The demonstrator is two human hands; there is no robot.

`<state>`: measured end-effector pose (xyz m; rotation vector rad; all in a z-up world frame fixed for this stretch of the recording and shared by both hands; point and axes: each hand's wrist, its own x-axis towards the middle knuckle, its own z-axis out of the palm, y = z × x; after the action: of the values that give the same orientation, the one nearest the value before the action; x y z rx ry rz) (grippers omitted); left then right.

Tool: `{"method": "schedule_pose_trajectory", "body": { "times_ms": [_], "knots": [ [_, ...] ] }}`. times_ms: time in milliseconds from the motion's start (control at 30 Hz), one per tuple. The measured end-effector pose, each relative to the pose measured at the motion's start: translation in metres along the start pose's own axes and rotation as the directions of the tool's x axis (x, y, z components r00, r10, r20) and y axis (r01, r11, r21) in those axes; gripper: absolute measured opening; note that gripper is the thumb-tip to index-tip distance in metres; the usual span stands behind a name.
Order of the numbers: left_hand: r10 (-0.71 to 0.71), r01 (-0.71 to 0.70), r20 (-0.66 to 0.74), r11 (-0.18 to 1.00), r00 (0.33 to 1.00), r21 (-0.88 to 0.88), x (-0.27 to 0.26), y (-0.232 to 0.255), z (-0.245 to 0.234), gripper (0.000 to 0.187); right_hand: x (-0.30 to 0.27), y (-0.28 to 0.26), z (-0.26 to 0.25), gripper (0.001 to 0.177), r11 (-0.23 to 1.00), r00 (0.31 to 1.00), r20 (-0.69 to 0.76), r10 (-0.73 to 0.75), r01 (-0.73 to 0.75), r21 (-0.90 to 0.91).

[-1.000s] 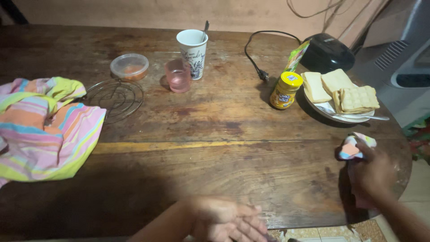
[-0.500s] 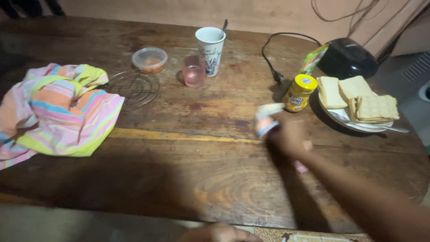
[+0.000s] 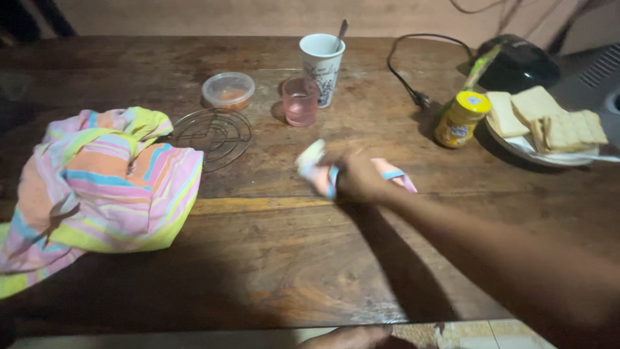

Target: The person wipes a wooden table with a cloth, moves a plate of bread slices, and cleans the exterior and interior of a sandwich press. They then open the press, remove a toasted bread slice, and place it on the plate.

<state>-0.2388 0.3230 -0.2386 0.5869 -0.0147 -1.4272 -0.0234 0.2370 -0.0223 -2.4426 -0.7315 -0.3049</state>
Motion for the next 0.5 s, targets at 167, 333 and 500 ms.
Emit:
{"method": "schedule_pose_trajectory", "body": {
  "times_ms": [167,333,500],
  "knots": [
    [-0.041,0.037,0.057,0.997,0.998,0.068,-0.005,0.000,-0.006,0.069,-0.101,-0.033,-0.055,0.037,0.988,0.912,0.400,-0.088,0.028,0.154],
    [-0.081,0.072,0.124,0.994,0.989,0.078,-0.009,0.004,0.006,0.070,-0.182,-0.012,-0.160,0.040,0.542,0.548,-0.047,0.835,-0.805,0.240],
    [-0.110,0.165,0.316,0.974,0.942,-0.154,-0.024,0.011,0.024,0.072,-0.233,0.014,-0.159,0.029,0.434,0.321,-0.590,0.741,-0.899,0.057]
  ]
}}
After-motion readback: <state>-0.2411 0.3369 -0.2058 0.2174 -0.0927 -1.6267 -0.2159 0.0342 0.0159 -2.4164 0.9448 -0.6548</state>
